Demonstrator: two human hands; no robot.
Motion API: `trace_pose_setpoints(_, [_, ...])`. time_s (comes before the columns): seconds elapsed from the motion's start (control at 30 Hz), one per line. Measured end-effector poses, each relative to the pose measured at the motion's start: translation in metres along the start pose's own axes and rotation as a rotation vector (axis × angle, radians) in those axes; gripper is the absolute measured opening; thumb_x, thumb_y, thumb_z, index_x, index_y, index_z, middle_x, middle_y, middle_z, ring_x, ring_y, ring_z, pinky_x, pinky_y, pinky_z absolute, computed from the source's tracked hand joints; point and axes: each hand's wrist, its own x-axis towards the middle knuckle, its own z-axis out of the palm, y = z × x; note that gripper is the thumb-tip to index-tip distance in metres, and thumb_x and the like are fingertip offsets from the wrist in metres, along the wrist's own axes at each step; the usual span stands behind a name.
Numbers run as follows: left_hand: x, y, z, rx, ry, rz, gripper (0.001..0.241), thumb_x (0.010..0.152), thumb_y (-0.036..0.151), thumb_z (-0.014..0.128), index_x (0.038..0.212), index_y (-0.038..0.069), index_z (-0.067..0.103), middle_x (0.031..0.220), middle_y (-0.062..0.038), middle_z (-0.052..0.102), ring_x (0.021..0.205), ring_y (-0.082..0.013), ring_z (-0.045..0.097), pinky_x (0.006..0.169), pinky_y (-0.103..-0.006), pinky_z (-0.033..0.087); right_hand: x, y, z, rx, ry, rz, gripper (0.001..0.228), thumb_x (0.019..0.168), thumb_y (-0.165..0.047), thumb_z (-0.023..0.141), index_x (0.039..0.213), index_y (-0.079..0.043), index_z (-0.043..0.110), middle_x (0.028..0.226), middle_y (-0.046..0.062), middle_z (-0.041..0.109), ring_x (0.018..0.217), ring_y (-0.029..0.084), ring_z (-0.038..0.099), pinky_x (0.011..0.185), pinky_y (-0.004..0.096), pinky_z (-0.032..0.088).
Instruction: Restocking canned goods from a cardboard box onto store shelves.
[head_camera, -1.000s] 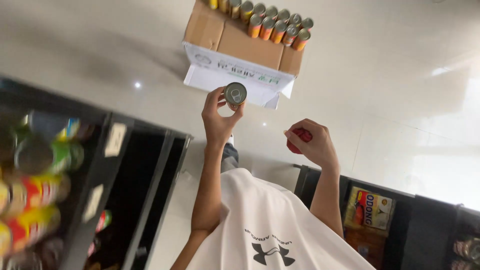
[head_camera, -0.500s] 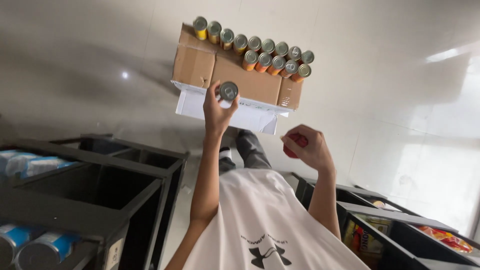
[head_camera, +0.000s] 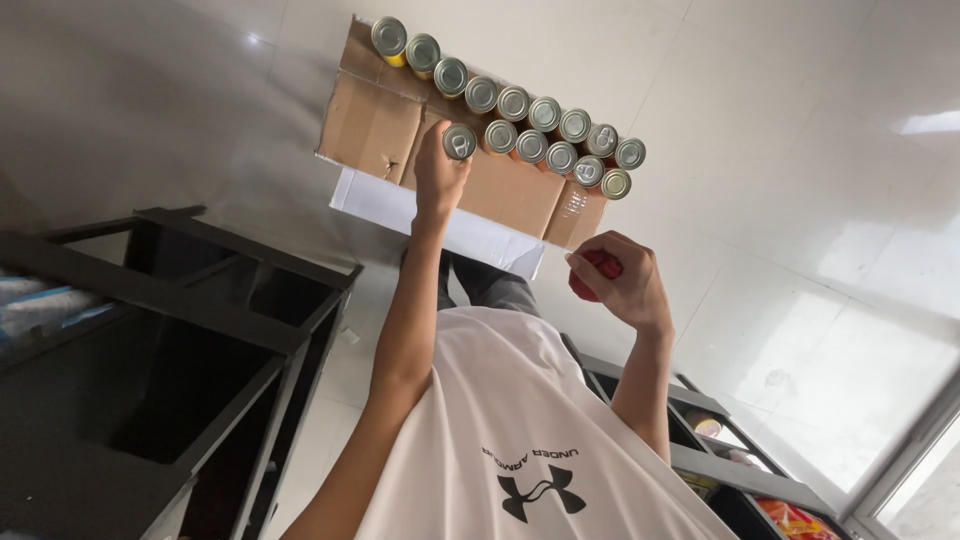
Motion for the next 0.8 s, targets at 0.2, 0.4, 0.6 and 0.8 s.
trace_pose_setpoints(0.2, [0.004, -0.032, 0.036, 0.007, -0.052, -0.017, 0.055, 0.084, 0.002, 0.082, 0.132, 0.004, 0.056, 0.125, -0.018, 0.063, 0.117, -0.0394, 0.064, 0.098, -0.0452, 0.054, 0.023, 0.007, -0.004, -0.011, -0.079, 0.005, 0.018, 0.088, -0.021, 0.078, 0.091, -0.004, 0.074, 0.090, 0.007, 0.075, 0.078, 0.021, 0.073, 0.071, 0.033, 0.059])
trace_pose_setpoints(0.4, [-0.007, -0.023, 0.013, -0.088, -0.246, -0.087, 0.087, 0.089, 0.000, 0.076, 0.161, 0.007, 0.028, 0.158, -0.025, 0.039, 0.144, -0.0424, 0.043, 0.111, -0.0445, 0.048, 0.043, -0.004, 0.004, -0.046, -0.135, -0.050, 0.019, 0.086, -0.021, 0.079, 0.093, -0.004, 0.074, 0.091, 0.007, 0.075, 0.079, 0.020, 0.072, 0.073, 0.032, 0.059])
trace_pose_setpoints(0.6, [-0.080, -0.033, -0.060, -0.031, -0.091, -0.099, 0.086, 0.091, 0.012, 0.075, 0.160, 0.008, 0.023, 0.160, -0.024, 0.036, 0.146, -0.0412, 0.038, 0.118, -0.0473, 0.038, 0.057, -0.061, 0.049, -0.093, -0.336, -0.121, 0.021, 0.086, -0.024, 0.079, 0.094, -0.005, 0.074, 0.091, 0.005, 0.074, 0.081, 0.018, 0.072, 0.073, 0.032, 0.059])
trace_pose_setpoints(0.8, [-0.214, 0.003, -0.209, -0.042, 0.168, -0.386, 0.072, 0.098, 0.018, 0.068, 0.160, 0.013, 0.032, 0.161, -0.014, 0.042, 0.148, -0.0331, 0.044, 0.119, -0.0445, 0.042, 0.006, -0.136, 0.144, -0.246, -0.596, -0.471, 0.026, 0.085, -0.029, 0.081, 0.092, -0.005, 0.073, 0.090, 0.007, 0.075, 0.082, 0.020, 0.072, 0.075, 0.033, 0.059])
